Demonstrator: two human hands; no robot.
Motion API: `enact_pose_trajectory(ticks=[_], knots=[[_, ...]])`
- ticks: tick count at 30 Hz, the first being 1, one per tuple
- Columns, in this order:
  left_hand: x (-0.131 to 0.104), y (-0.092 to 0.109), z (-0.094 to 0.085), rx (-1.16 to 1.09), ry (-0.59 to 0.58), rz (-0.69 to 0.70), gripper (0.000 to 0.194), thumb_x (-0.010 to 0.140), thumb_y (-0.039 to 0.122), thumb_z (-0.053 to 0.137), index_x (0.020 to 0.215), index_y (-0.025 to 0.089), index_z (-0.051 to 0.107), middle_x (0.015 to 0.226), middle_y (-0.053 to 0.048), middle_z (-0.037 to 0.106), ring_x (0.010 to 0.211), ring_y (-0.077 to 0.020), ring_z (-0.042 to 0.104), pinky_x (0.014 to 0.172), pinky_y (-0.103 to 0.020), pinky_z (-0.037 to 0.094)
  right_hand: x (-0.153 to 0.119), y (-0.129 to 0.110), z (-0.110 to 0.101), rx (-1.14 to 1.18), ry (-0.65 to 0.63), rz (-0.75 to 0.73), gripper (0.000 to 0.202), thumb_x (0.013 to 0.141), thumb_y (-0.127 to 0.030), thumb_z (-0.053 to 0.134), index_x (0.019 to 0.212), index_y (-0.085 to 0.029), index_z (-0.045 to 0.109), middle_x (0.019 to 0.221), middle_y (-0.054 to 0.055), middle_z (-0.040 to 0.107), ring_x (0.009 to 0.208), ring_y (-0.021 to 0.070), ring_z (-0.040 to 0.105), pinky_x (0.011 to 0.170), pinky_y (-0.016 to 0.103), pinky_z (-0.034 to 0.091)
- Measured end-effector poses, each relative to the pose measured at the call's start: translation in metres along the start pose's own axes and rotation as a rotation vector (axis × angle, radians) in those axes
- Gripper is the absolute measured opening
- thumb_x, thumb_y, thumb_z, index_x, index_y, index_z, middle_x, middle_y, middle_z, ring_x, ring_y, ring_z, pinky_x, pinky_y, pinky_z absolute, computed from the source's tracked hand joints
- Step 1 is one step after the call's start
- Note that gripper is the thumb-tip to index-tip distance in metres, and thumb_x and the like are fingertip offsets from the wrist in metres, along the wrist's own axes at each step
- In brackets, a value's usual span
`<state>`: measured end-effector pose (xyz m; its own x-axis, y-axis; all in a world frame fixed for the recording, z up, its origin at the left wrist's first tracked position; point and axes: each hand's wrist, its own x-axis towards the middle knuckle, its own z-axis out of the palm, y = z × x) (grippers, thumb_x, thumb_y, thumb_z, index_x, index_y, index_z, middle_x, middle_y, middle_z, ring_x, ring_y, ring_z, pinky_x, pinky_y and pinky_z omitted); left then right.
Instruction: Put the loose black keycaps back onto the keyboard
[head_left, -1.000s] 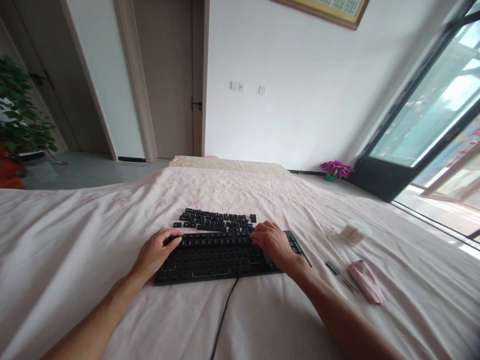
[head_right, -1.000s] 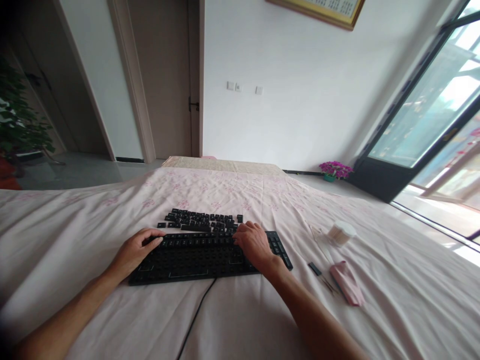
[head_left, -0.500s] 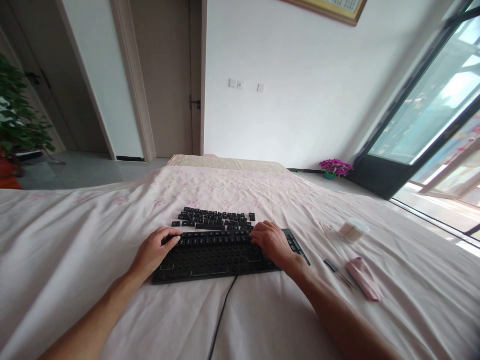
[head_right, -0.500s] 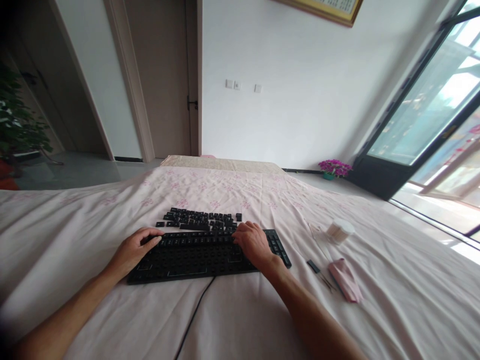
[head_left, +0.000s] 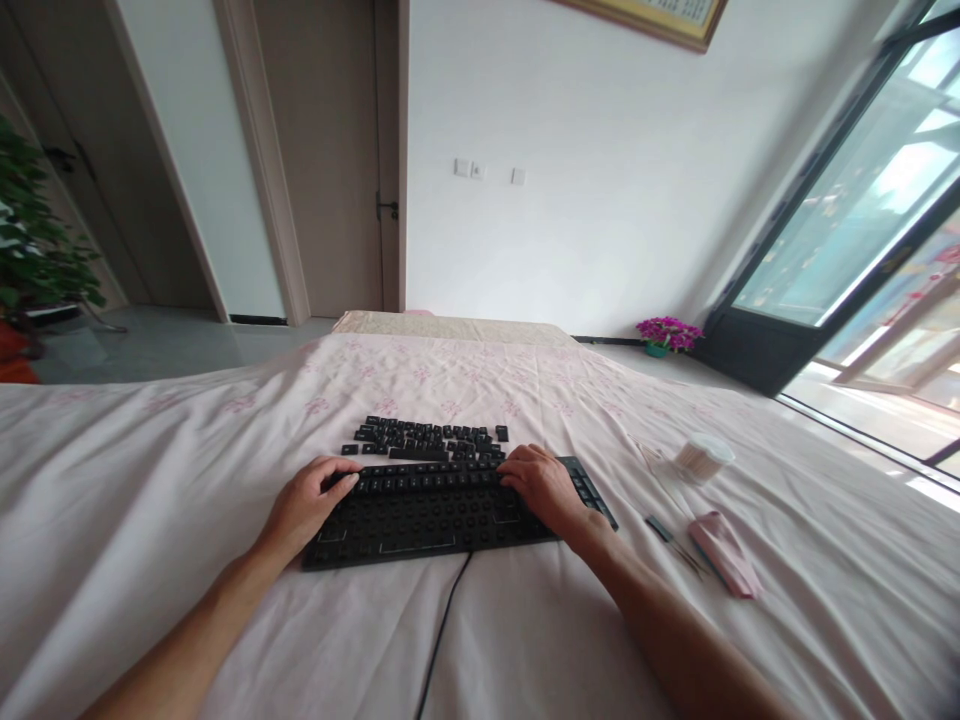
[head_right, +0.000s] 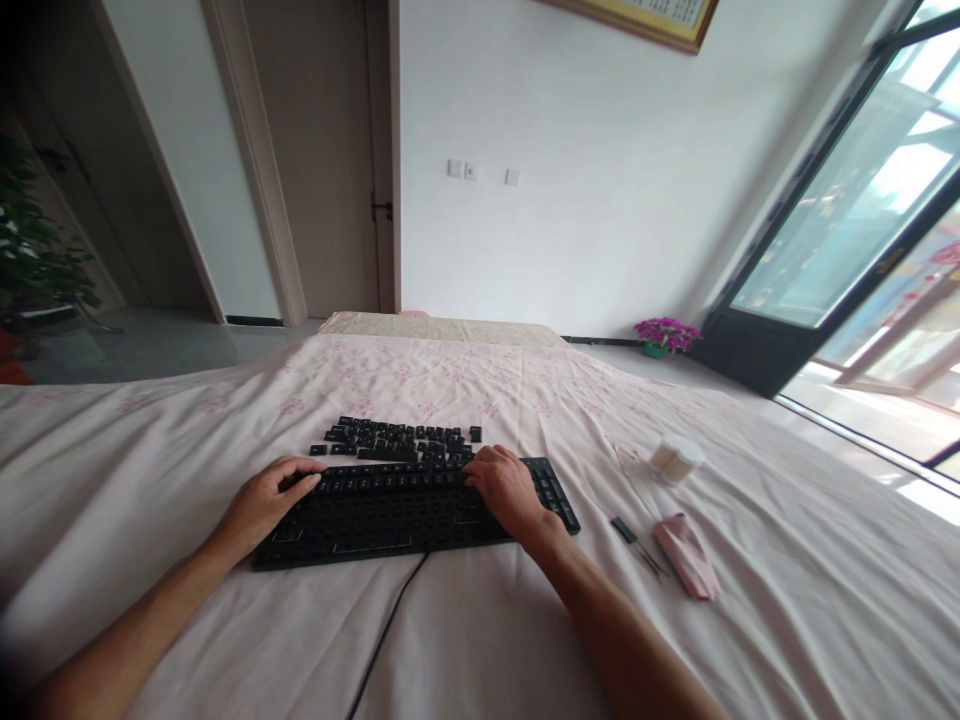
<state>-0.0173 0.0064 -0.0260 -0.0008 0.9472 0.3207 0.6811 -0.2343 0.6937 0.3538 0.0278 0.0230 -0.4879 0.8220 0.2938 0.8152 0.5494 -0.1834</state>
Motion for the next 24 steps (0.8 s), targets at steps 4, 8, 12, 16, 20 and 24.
enact_pose_trajectory(ticks=[4, 8, 12, 16, 20, 24], knots=[[0.000, 0.000, 0.000, -0.002, 0.002, -0.005, 0.029, 0.084, 0.045, 0.050, 0.096, 0.024, 0.066, 0.106, -0.002, 0.067, 0.102, -0.0213, 0.061, 0.092, -0.031, 0.044, 0.001, -0.007, -0.005, -0.051, -0.025, -0.021, 0.021, 0.092, -0.026, 0.051, 0.096, -0.023, 0.071, 0.096, 0.004, 0.065, 0.092, 0.0173, 0.054, 0.084, 0.029, 0.041], [0.000, -0.002, 0.001, -0.012, -0.008, -0.008, 0.029, 0.084, 0.044, 0.050, 0.097, 0.024, 0.066, 0.106, -0.002, 0.067, 0.102, -0.0209, 0.060, 0.093, -0.031, 0.044, 0.001, -0.010, -0.008, -0.125, -0.056, -0.056, 0.020, 0.092, -0.025, 0.051, 0.093, -0.022, 0.071, 0.095, 0.005, 0.064, 0.090, 0.0176, 0.053, 0.080, 0.028, 0.041], [0.000, -0.004, 0.002, -0.014, -0.007, -0.005, 0.029, 0.084, 0.045, 0.050, 0.097, 0.024, 0.066, 0.106, -0.002, 0.066, 0.102, -0.0212, 0.060, 0.093, -0.031, 0.043, 0.000, -0.008, -0.004, -0.093, -0.055, 0.000, 0.021, 0.093, -0.027, 0.050, 0.092, -0.023, 0.072, 0.093, 0.004, 0.063, 0.089, 0.0167, 0.054, 0.079, 0.027, 0.041], [0.001, -0.003, 0.001, -0.010, -0.010, 0.000, 0.029, 0.084, 0.045, 0.050, 0.097, 0.024, 0.066, 0.106, -0.002, 0.066, 0.103, -0.0215, 0.060, 0.094, -0.032, 0.043, -0.002, -0.005, 0.000, -0.035, -0.018, 0.050, 0.021, 0.092, -0.029, 0.052, 0.098, -0.025, 0.071, 0.094, 0.002, 0.063, 0.089, 0.0158, 0.055, 0.079, 0.026, 0.041], [0.001, -0.003, 0.001, -0.011, -0.005, -0.006, 0.029, 0.084, 0.044, 0.051, 0.096, 0.024, 0.066, 0.106, -0.002, 0.067, 0.102, -0.0214, 0.060, 0.093, -0.031, 0.044, -0.002, -0.009, -0.003, -0.105, -0.037, 0.005, 0.023, 0.094, -0.029, 0.049, 0.094, -0.025, 0.071, 0.092, 0.003, 0.062, 0.089, 0.0164, 0.054, 0.080, 0.027, 0.039], [0.000, -0.004, 0.002, -0.012, 0.009, -0.011, 0.030, 0.083, 0.045, 0.051, 0.095, 0.023, 0.067, 0.105, -0.002, 0.068, 0.101, -0.0217, 0.062, 0.091, -0.031, 0.045, -0.001, -0.016, -0.004, -0.224, -0.077, 0.002, 0.021, 0.093, -0.030, 0.051, 0.088, -0.024, 0.070, 0.090, 0.004, 0.061, 0.088, 0.0175, 0.051, 0.077, 0.029, 0.035]])
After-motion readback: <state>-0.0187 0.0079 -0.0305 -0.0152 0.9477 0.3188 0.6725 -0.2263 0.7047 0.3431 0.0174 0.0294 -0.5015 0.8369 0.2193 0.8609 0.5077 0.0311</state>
